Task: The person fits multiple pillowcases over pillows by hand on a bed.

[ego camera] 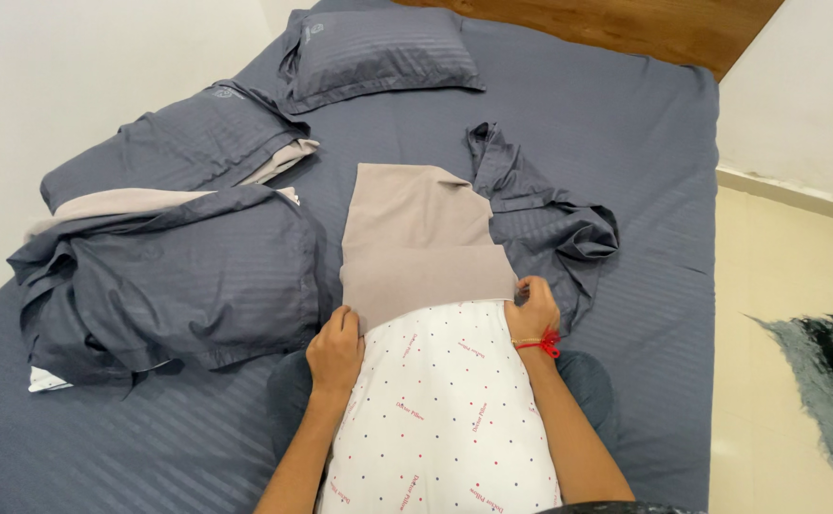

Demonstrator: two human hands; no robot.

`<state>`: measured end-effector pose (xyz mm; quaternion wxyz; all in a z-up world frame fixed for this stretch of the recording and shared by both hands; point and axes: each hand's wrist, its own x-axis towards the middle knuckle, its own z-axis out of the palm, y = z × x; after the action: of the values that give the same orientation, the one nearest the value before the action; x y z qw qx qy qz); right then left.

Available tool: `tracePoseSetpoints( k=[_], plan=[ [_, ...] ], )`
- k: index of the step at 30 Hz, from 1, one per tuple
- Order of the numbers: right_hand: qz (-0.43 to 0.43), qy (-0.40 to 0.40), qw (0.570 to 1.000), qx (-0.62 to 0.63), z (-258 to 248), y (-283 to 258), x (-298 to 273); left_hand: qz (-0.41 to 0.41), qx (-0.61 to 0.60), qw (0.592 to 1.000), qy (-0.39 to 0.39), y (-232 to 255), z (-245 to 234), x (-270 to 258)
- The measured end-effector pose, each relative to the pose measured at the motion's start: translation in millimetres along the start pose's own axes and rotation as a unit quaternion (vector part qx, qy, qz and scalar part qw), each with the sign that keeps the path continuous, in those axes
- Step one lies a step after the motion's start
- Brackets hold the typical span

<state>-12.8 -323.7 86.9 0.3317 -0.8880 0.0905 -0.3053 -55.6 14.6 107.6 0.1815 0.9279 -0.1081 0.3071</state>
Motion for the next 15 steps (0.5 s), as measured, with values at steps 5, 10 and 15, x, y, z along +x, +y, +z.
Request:
tracePoseSetpoints(
  k=[5,10,15],
  plan=[
    [-0.267,-0.002,0.964,0.006,-19,-35,-2,-0.179,-0.003,0.97,-0.163,-1,9,13],
    [0.125,-0.159,0.975,-0.091,39,53,-12,-0.339,0.012,0.853,-0.396,-24,63,22],
    [0.302,-0.409,0.86,0.043,71,126,-11,-0.39,-0.067,0.802,-0.448,-62,133,0]
  ],
)
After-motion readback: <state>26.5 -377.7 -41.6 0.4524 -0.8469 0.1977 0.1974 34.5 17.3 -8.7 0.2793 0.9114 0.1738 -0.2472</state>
